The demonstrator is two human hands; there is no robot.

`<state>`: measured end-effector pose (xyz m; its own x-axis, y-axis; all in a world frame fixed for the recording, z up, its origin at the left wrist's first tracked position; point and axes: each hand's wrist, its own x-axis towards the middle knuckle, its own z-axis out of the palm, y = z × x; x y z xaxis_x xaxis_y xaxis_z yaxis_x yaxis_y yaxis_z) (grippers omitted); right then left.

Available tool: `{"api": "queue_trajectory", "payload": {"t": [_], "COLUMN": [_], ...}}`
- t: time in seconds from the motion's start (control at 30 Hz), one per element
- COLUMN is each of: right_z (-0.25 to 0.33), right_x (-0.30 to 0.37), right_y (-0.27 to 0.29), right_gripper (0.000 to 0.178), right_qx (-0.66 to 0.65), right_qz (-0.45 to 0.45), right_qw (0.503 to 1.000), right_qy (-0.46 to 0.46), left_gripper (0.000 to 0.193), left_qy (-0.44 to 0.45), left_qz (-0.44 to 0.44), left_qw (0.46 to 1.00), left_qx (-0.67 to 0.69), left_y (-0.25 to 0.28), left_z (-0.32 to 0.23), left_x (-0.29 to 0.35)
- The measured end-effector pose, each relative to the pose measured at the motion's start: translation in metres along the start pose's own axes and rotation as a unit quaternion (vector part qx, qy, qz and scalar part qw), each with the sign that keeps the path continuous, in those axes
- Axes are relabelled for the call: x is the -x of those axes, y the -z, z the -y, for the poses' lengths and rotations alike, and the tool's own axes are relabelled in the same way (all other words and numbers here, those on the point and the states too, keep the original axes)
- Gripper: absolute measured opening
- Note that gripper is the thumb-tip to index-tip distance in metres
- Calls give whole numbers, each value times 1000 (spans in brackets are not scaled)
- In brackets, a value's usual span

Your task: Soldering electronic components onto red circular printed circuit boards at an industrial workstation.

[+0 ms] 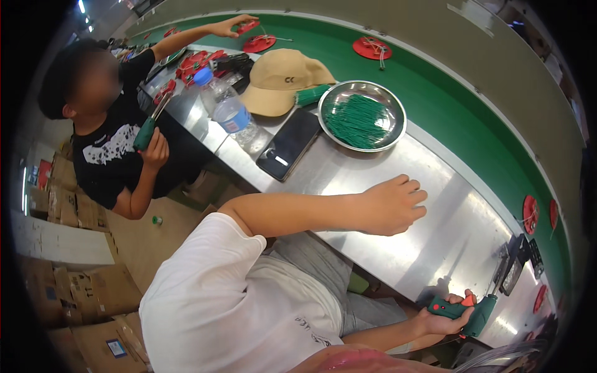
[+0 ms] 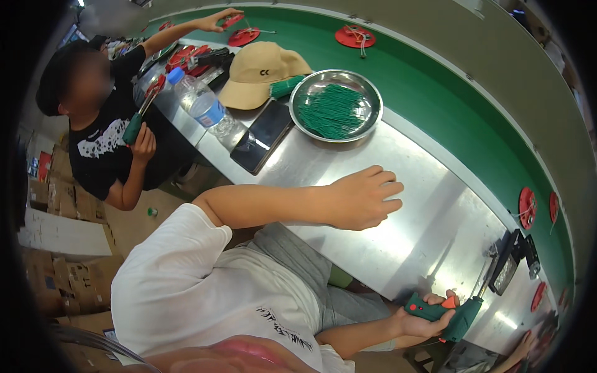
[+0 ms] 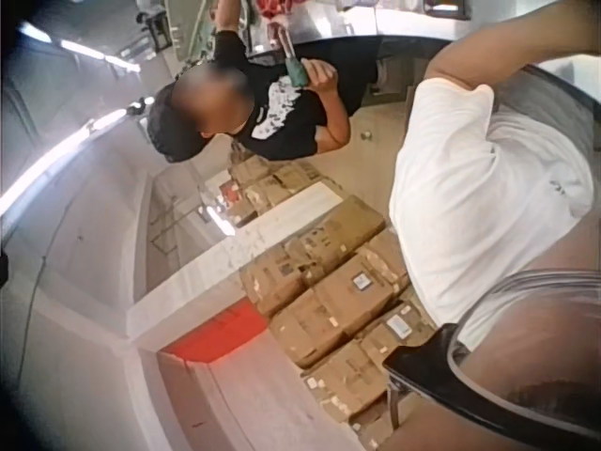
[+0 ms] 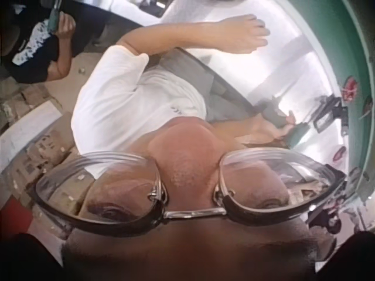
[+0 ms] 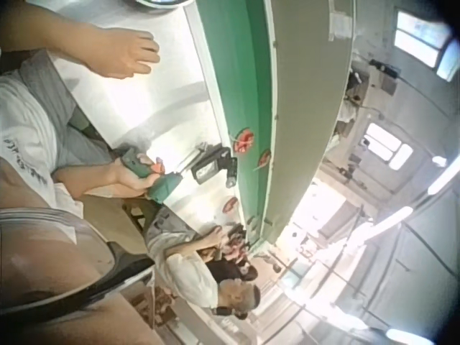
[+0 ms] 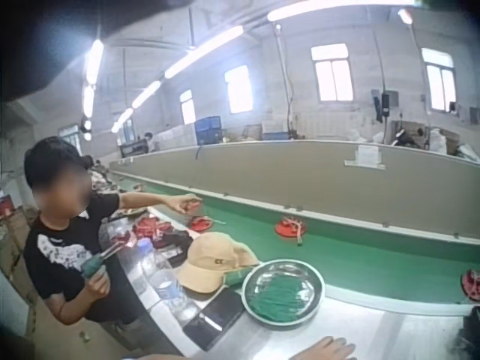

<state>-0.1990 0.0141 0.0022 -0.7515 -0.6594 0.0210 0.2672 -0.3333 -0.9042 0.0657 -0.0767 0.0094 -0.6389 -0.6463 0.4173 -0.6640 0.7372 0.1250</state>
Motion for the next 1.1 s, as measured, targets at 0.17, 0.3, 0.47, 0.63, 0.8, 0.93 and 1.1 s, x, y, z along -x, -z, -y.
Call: {"api": "queue_trajectory", "payload": {"t": [0.17, 0.3, 0.47, 0.63, 0.8, 0.93, 1.1], "right_z": [-1, -4, 2, 0, -1, -4, -5], "right_x": [4, 1, 7, 1, 2, 4, 3], "right_y": [-4, -2, -7, 4, 0, -4, -2], "right_gripper": [37, 37, 36, 35, 34, 34, 33], "right_qx": [26, 25, 25, 18, 0, -3, 2], "right_qz": [6, 6, 20, 30, 55, 56, -6], "right_qw": [999, 999, 998, 999, 998, 998, 999], "right_qy": [41, 42, 46, 23, 18, 34, 54], "left_gripper": [30, 31, 34, 39, 42, 59, 65], "left_qy": [-2, 2, 9, 111, 367, 475, 611], "left_qz": [-11, -16, 12, 71, 9, 33, 57], "left_qw": [1000, 1000, 998, 977, 930, 879, 789], "left_qx": [11, 18, 57, 166, -28, -20, 26], "left_y": [-4, -4, 18, 59, 43, 16, -2], "left_z": [3, 4, 11, 112, 299, 340, 314], "left_x": [-3, -2, -10, -80, -107, -117, -173]}}
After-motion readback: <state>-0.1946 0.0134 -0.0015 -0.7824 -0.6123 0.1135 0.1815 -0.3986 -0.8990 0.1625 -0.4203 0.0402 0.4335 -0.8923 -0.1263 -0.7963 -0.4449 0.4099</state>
